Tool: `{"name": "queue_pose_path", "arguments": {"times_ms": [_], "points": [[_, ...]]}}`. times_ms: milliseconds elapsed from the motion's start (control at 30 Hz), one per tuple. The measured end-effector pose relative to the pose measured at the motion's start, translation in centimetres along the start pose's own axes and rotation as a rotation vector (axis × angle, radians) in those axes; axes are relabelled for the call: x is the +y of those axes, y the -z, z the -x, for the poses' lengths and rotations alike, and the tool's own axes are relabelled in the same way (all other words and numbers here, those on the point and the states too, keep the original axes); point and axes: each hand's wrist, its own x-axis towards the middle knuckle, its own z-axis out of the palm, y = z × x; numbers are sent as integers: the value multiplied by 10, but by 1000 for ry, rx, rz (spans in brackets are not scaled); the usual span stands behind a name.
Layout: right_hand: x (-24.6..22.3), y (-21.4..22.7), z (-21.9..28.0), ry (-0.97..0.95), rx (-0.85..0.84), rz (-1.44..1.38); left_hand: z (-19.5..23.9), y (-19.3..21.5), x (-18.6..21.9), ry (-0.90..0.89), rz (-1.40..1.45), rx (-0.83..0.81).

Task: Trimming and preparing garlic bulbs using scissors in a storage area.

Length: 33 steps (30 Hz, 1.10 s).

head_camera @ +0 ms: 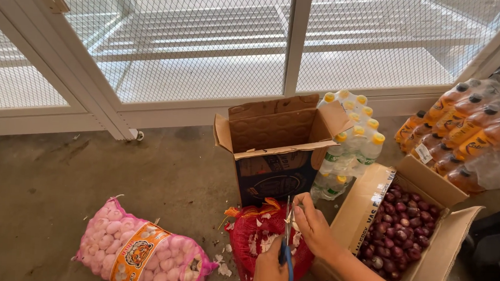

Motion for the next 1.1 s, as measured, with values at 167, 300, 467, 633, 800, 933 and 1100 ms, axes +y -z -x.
{"name": "queue_pose_path", "arguments": {"times_ms": [167, 300, 467, 633, 800, 933, 1100], "points": [[-7, 0, -1, 18, -18, 103, -3, -10, -10, 290, 113, -62], [-8, -17, 8, -4, -112, -91, -13, -19, -49, 427, 786, -79], [11, -19, 0, -291, -157, -730, -14, -5, -32, 582, 1114, 9], [-3, -5, -15, -425, -61, -862, -10, -10, -40, 304, 724, -89], [17, -4, -12, -345, -28, -773, -2, -2, -4, 225, 577, -18], [28, -10, -5, -439, 24, -754, -3, -5, 5, 173, 564, 63], [31, -19, -1, -570, -6, -755, -8, 1, 9, 166, 656, 184]]}}
